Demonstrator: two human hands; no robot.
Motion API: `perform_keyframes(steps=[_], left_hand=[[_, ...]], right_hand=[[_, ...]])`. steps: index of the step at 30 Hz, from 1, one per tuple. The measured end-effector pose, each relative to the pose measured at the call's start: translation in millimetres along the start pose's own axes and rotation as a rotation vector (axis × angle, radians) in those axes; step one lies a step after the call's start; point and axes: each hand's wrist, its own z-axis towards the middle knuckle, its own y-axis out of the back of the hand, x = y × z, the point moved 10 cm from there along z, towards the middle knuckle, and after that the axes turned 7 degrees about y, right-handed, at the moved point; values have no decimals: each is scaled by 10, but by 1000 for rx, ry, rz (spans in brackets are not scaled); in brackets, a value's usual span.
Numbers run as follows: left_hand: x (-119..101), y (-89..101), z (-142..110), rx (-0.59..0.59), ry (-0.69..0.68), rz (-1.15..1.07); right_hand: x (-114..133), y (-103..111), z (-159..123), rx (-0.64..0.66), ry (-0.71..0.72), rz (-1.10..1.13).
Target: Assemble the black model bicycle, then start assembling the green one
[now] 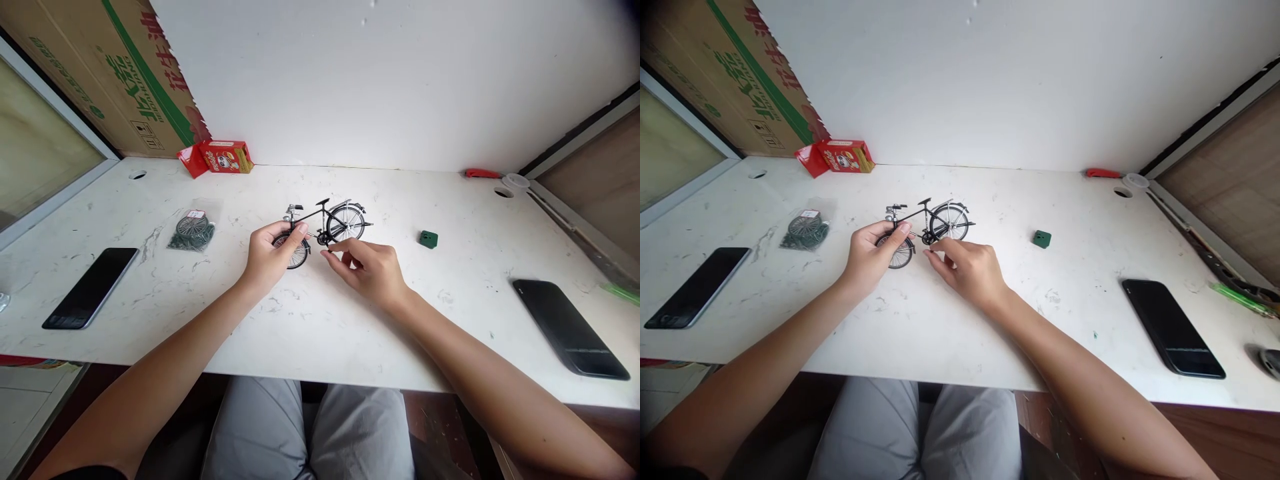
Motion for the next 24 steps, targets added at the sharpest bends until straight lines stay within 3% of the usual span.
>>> perform_keyframes(steps=[7,12,18,24], left_hand=[[-39,-28,-5,49,-32,42],[-49,-98,-40,85,-55,81],[-54,-66,-21,62,-50,54],[-50,-34,-10,53,-36,53]], right_hand=[[-136,175,6,-155,-74,-26],[-34,58,-5,-75,-19,2],[120,-136,-18,127,71,3],[62,-84,14,115,22,-47]])
